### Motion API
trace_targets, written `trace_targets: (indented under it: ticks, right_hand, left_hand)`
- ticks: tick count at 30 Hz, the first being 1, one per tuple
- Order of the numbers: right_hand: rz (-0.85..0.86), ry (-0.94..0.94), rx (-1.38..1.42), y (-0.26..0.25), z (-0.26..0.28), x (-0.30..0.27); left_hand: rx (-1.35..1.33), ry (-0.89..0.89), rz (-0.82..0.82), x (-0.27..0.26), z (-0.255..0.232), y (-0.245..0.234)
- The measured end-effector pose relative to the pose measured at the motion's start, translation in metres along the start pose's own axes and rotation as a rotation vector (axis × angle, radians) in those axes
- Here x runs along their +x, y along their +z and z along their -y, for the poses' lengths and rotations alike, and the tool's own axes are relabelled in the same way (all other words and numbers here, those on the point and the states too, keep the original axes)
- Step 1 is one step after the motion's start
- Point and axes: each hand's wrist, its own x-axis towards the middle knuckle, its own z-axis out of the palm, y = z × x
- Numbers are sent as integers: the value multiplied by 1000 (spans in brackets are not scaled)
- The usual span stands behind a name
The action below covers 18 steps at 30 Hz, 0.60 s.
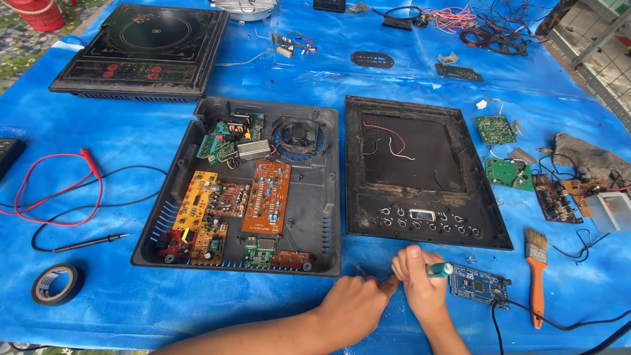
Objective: Repairing an induction cooker by stripping and connecting electrical wires to the internal circuitry.
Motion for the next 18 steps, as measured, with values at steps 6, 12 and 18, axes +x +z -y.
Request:
trace_targets:
  ticks: [6, 12, 18]
  right_hand:
    - [-95, -37, -21, 16, 18, 0]
    - [-157, -54, -802, 11, 42, -7]
    - [-299, 313, -941, -6, 44, -19]
  left_hand:
    - [0, 1, -28, -1, 0, 0]
    - [30, 10, -43, 0, 0, -2]
    - [158, 23, -171, -3, 1, 7]
